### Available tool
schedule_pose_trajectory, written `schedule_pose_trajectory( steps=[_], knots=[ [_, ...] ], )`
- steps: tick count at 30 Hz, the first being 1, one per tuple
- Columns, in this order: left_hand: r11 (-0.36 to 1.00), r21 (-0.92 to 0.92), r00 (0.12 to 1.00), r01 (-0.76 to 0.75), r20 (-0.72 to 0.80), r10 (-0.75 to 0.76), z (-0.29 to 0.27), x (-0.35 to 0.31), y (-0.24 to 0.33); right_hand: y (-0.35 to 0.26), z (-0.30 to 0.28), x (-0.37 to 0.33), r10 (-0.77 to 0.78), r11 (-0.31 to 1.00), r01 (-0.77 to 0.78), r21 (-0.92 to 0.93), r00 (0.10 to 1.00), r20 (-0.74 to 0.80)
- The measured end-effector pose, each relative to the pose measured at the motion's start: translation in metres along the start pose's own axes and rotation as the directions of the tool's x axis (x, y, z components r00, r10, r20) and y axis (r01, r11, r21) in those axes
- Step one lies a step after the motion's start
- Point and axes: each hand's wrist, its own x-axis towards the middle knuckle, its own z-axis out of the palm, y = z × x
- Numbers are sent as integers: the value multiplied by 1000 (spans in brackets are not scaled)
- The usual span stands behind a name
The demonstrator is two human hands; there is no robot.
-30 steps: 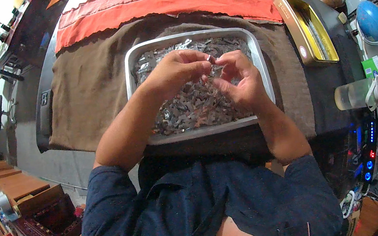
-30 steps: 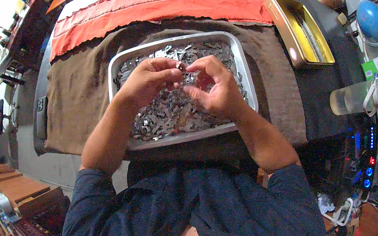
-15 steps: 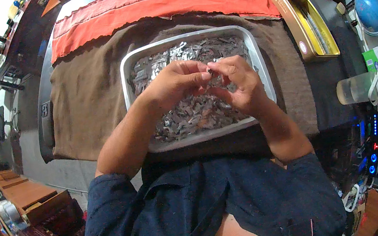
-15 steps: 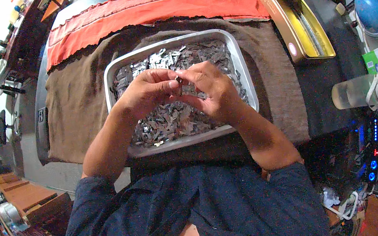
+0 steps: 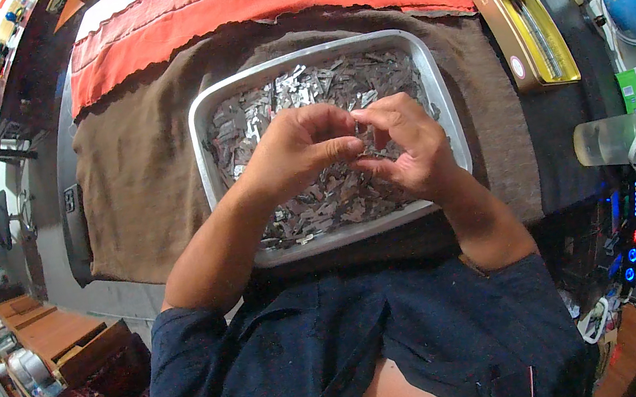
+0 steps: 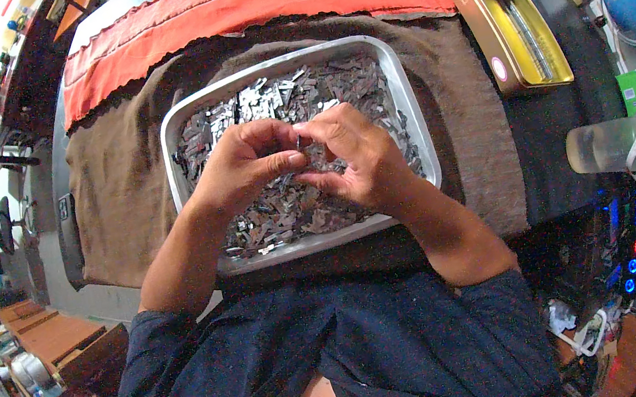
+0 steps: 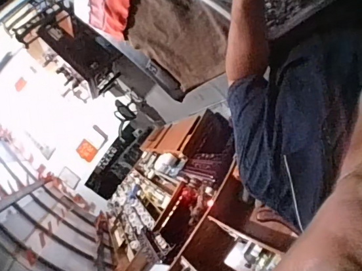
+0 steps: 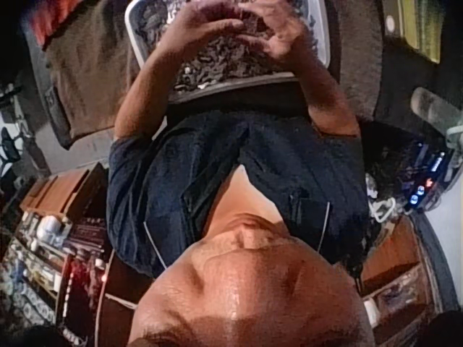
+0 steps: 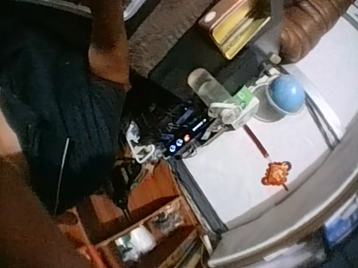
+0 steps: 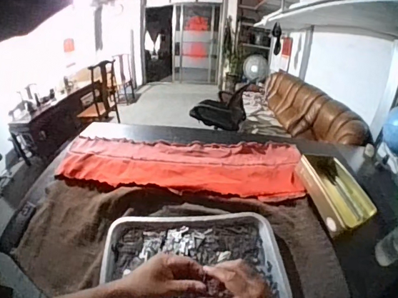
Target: The person repeatedly picks up small dark fragments from a white tray, separates them by hand, and returns them to the tray. The hands work over the tray for the entire clip, occasionally shifting the pile and handling individual pieces one at a time.
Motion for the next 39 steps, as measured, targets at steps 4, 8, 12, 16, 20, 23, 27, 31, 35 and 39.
schedule_pose_trajectory(
  steps=[4,8,12,16,20,23,27,31,35,39],
  knots=[
    [997,-70,998,-21,-57,17,6,-1,2,-2,-2,1,19,1000,-19,-20,1000,-8],
    [949,233,907,-214,-314,281,-5,1,7,3,-13,1,126,992,-120,40,973,-193],
    [933,-73,884,-353,-353,307,-27,-2,11,11,-17,1,384,898,-295,326,888,-254],
    [955,94,910,-281,-292,296,-13,-2,5,9,-12,2,241,965,-213,150,950,-198],
    [979,-139,988,-149,-54,143,1,-5,3,2,-4,5,49,997,-56,-57,992,-120],
    [975,-101,980,-197,2,198,-1,-3,5,-1,5,6,15,997,-21,-80,997,-76],
    [992,-72,991,-107,-84,101,-3,-4,4,-2,8,6,18,1000,-18,1,1000,-21],
    [979,-49,975,-197,-115,190,-6,-5,6,-1,9,5,132,987,-130,98,991,-13],
    [946,-161,939,-283,-247,239,-18,-4,10,3,3,5,308,949,-315,30,942,134],
    [916,-198,902,-348,-337,270,-28,-3,11,4,11,3,292,956,-280,-84,898,330]
  ],
)
